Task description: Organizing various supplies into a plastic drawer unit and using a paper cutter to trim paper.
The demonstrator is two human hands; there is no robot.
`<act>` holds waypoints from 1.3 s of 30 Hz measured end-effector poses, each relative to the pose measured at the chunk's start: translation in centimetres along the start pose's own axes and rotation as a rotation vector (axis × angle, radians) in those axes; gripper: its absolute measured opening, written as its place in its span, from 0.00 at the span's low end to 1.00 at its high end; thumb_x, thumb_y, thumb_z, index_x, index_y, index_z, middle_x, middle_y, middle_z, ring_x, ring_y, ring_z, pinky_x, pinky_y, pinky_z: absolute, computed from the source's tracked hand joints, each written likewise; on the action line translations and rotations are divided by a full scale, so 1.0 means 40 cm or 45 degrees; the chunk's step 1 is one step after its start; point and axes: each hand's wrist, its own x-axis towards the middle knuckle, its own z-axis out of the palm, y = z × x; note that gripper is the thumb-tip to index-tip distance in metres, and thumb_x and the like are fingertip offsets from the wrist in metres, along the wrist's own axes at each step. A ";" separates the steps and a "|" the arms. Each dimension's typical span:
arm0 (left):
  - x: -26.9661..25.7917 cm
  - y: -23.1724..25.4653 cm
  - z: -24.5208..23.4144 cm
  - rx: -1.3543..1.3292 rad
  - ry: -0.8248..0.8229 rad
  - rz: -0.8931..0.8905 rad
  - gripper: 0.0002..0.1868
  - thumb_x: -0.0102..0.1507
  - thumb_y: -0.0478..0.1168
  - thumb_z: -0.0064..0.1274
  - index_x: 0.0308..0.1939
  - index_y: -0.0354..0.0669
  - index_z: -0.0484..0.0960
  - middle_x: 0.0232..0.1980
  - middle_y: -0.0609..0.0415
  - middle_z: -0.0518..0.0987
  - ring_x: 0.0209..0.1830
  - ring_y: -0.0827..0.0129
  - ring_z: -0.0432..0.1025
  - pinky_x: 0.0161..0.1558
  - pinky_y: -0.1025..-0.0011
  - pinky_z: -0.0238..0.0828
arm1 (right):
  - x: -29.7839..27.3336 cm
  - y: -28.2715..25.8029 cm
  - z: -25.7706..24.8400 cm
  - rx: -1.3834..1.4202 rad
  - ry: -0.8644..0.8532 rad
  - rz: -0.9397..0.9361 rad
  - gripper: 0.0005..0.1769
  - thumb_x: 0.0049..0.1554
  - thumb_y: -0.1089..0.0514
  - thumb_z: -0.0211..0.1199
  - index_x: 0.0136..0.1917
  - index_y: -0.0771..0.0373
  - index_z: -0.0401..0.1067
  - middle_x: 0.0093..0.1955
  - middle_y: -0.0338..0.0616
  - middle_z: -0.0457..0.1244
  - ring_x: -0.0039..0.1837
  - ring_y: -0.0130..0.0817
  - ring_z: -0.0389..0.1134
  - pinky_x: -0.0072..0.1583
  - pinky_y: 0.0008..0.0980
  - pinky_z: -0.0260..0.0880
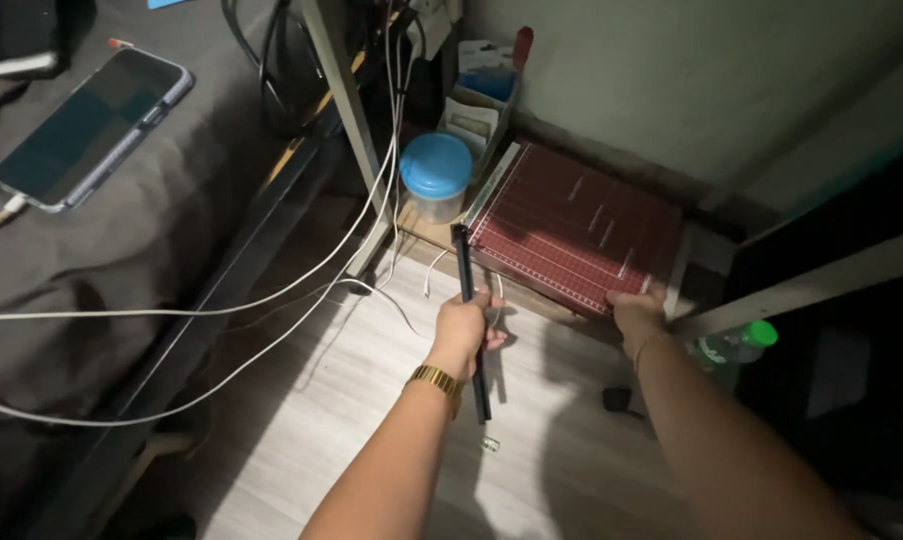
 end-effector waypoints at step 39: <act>0.133 -0.033 -0.062 -0.509 -0.018 -0.063 0.14 0.73 0.45 0.36 0.50 0.41 0.74 0.36 0.46 0.79 0.27 0.66 0.70 0.31 0.69 0.70 | -0.055 -0.112 -0.062 1.100 -0.638 0.444 0.25 0.57 0.58 0.65 0.68 0.55 0.68 0.63 0.42 0.67 0.64 0.43 0.68 0.65 0.45 0.70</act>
